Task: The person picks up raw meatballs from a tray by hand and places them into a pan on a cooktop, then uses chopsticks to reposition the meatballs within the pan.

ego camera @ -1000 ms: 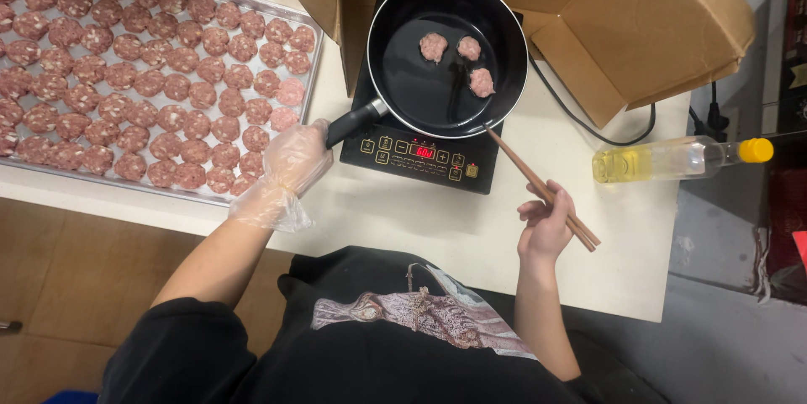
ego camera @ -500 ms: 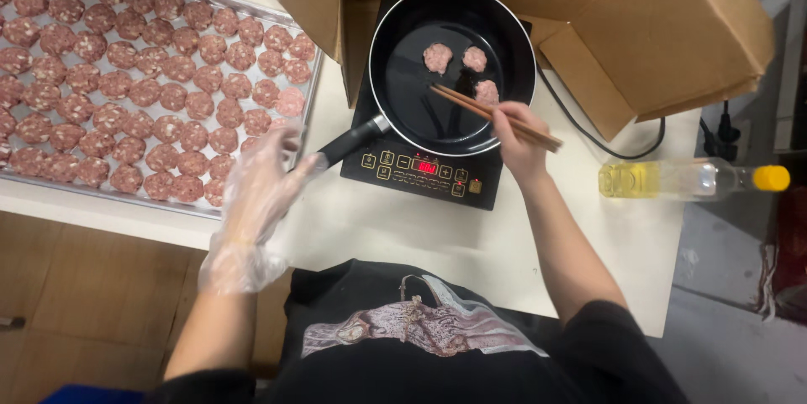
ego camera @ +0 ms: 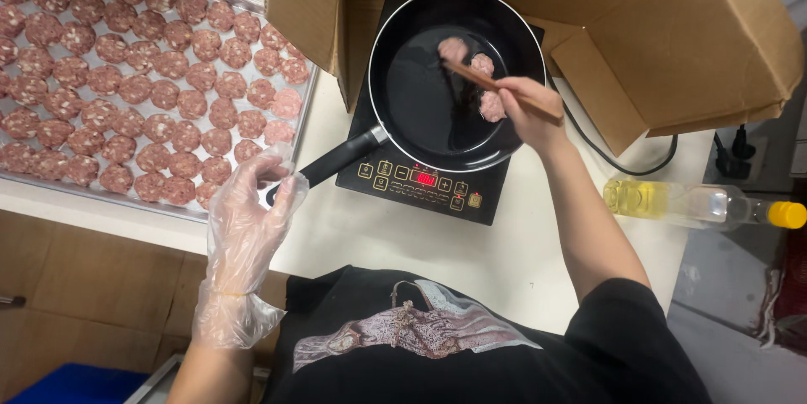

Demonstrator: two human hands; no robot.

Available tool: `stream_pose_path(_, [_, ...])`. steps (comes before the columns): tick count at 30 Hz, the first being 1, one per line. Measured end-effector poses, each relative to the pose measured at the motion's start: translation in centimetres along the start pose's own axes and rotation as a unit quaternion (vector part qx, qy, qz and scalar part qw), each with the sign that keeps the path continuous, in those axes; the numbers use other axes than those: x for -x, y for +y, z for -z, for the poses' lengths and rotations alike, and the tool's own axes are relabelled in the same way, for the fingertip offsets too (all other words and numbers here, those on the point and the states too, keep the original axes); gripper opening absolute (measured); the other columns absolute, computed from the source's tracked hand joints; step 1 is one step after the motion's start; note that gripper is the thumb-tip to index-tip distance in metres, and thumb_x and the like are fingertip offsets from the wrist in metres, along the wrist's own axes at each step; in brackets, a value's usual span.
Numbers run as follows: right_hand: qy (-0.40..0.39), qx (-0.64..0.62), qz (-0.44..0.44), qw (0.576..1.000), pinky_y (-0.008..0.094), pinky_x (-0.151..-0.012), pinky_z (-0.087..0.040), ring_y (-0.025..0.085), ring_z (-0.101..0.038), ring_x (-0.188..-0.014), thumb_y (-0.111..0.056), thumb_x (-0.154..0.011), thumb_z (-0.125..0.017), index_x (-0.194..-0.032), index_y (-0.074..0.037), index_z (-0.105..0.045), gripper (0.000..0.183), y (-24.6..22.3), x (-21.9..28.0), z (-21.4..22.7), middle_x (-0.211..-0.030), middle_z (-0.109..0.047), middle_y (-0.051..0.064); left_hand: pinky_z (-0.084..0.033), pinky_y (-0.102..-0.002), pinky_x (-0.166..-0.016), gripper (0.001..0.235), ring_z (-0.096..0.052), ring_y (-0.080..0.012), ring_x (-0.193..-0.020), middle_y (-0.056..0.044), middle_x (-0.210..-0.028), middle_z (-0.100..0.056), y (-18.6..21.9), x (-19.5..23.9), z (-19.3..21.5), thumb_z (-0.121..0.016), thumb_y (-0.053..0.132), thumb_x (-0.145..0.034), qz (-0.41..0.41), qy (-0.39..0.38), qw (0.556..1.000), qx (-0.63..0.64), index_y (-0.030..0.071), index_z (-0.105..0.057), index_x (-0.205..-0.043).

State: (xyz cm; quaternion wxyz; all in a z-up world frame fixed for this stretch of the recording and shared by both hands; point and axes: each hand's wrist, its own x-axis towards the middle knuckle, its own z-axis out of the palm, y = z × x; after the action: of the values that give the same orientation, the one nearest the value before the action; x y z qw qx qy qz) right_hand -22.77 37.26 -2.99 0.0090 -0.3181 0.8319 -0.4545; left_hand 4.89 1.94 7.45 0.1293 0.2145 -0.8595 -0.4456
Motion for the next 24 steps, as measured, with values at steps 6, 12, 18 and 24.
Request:
stream_pose_path(6, [0.026, -0.031, -0.038, 0.998, 0.024, -0.074, -0.057, 0.014, -0.071, -0.083, -0.007, -0.105, -0.065, -0.118, 0.002, -0.070, 0.017, -0.1, 0.8, 0.4, -0.100, -0.073, 0.010, -0.054, -0.039, -0.086, 0.032, -0.071, -0.0269, -0.094, -0.009, -0.100, -0.074, 0.6, 0.3, -0.1, -0.076, 0.017, -0.092, -0.035, -0.008, 0.999, -0.011, 0.004, -0.065, -0.119])
stream_pose_path(12, [0.115, -0.119, -0.109, 0.980, 0.021, -0.065, -0.052, 0.012, -0.070, -0.078, -0.011, -0.109, -0.061, -0.120, 0.000, -0.069, 0.018, 0.0, 4.7, -0.5, -0.100, -0.073, 0.008, -0.055, -0.037, -0.088, 0.030, -0.071, -0.0253, -0.094, -0.010, -0.101, -0.074, -0.9, 0.9, 0.0, -0.075, 0.015, -0.093, -0.037, -0.003, 0.999, 0.013, 0.003, -0.066, -0.119])
stream_pose_path(18, [0.207, -0.179, -0.140, 0.952, 0.021, -0.059, -0.050, 0.014, -0.072, -0.073, -0.017, -0.110, -0.058, -0.120, 0.001, -0.066, 0.022, -1.3, 8.5, -3.0, -0.102, -0.072, 0.010, -0.056, -0.032, -0.088, 0.027, -0.071, -0.0179, -0.095, -0.007, -0.104, -0.075, -3.2, 1.4, 2.5, -0.073, 0.013, -0.098, 0.009, 0.051, 0.998, 0.039, 0.004, -0.068, -0.122])
stream_pose_path(24, [0.261, -0.215, -0.179, 0.924, 0.021, -0.055, -0.050, 0.015, -0.070, -0.069, -0.020, -0.110, -0.055, -0.120, 0.000, -0.063, 0.024, -3.2, 13.1, -4.5, -0.108, -0.073, 0.012, -0.053, -0.030, -0.083, 0.034, -0.063, -0.0136, -0.092, -0.004, -0.104, -0.068, -4.9, 4.3, 6.2, -0.074, 0.017, -0.099, 0.080, 0.091, 0.971, 0.204, 0.003, -0.065, -0.129])
